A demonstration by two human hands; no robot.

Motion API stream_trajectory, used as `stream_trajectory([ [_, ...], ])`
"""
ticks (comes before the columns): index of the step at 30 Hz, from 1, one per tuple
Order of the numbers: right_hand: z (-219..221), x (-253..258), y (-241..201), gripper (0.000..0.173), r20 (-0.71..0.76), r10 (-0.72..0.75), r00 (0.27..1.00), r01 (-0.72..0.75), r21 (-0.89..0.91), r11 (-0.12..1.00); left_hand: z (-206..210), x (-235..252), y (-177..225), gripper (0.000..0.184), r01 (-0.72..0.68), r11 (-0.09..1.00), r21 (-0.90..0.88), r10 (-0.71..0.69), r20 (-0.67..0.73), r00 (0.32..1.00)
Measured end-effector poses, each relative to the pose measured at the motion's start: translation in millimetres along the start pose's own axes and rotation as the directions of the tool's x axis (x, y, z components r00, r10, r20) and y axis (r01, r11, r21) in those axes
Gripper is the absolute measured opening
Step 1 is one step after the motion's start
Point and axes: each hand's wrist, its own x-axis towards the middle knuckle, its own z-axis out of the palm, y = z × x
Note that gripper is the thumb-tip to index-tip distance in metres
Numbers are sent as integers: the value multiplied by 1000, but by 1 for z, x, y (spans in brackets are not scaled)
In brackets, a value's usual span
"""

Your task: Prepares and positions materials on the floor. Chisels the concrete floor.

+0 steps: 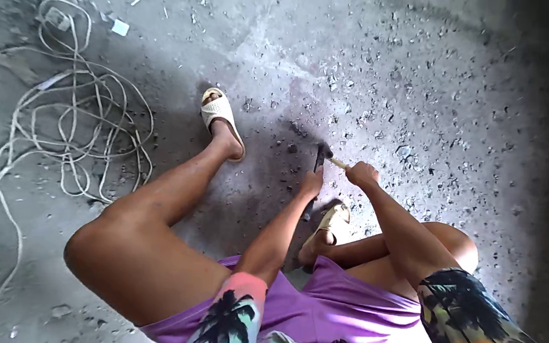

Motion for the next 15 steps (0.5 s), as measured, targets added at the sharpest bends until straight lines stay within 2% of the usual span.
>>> stream_trajectory([
  [1,-4,1,0,62,8,-9,1000,10,-4,1000,-11,-3,8,70,-12,1000,2,12,16,1000],
  [3,-6,4,2,63,33,-15,999,14,16,1000,-19,-17,15,67,-51,995,-87,45,-71,996],
  [5,-7,8,1,62,36,-15,999,14,29,999,-9,-27,18,66,-104,972,-212,51,-242,969],
  [7,-11,11,2,61,40,-15,999,15,7,1000,13,-26,11,64,-114,966,-231,32,-332,943],
  [8,-12,12,0,61,39,-14,999,15,-11,1000,20,-20,3,64,-84,980,-179,28,-295,955],
  [9,-12,11,-3,60,39,-15,999,16,-27,1000,17,-12,-4,66,-40,996,-80,24,-202,979],
  [11,-14,14,-6,60,38,-22,999,23,-39,999,-8,4,-4,69,7,999,41,-5,-55,998],
  [13,-9,25,7,61,50,-22,999,20,32,999,-20,4,-12,70,-1,1000,-11,1,-72,997],
  [15,-4,40,26,58,56,-22,998,8,239,971,-27,-11,-11,63,-7,986,-168,-20,-157,987],
])
